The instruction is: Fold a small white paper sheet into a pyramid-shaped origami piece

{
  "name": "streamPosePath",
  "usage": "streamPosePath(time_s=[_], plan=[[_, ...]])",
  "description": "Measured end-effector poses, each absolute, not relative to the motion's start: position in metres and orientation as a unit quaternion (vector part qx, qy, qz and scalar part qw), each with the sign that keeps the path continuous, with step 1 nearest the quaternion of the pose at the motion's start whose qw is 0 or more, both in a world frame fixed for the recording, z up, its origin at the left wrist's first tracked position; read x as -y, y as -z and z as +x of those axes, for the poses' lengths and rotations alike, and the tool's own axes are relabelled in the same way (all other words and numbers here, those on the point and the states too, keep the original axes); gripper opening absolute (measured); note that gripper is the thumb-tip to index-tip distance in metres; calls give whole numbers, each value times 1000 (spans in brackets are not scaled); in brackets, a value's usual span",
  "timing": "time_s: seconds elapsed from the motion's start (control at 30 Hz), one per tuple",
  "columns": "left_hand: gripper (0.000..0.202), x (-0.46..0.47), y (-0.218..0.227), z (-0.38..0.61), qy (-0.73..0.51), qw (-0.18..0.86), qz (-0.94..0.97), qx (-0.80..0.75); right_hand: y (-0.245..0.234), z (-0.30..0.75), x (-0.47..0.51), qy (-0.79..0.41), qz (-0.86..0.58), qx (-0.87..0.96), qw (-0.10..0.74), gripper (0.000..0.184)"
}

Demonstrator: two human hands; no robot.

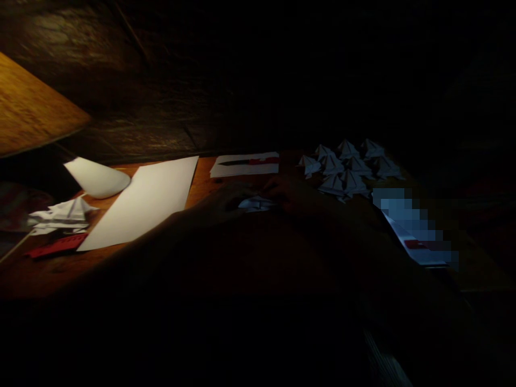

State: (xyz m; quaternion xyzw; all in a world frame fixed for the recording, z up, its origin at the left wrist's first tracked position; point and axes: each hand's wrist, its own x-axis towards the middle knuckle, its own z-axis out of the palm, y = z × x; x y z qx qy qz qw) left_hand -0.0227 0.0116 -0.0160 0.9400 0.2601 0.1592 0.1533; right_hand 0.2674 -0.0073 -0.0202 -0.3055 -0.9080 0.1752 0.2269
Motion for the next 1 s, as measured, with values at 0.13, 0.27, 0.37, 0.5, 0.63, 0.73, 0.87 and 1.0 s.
streamPosePath(time_s=[0.13, 0.27, 0.37, 0.5, 0.63, 0.73, 0.87, 1.0], plan=[[44, -11, 15, -22, -166, 156, 941, -250, 17, 267, 11, -190, -306, 904, 228, 47], [45, -11, 17, -23, -161, 146, 942, -257, 12, 267, 15, -193, -303, 906, 224, 40], [45, -10, 17, -23, -156, 143, 940, -267, 10, 268, 17, -190, -303, 908, 218, 39], [43, -8, 14, -21, -147, 132, 941, -276, 10, 268, 16, -188, -305, 908, 219, 37], [45, -8, 13, -20, -150, 123, 942, -274, 10, 265, 17, -191, -317, 903, 219, 31], [42, -6, 13, -17, -167, 120, 941, -269, 8, 261, 20, -179, -329, 900, 225, 29], [32, -3, 14, -11, -196, 115, 936, -268, 3, 255, 27, -143, -349, 900, 218, 27], [27, 2, 13, -5, -209, 93, 931, -285, -2, 249, 34, -94, -368, 906, 188, 29]])
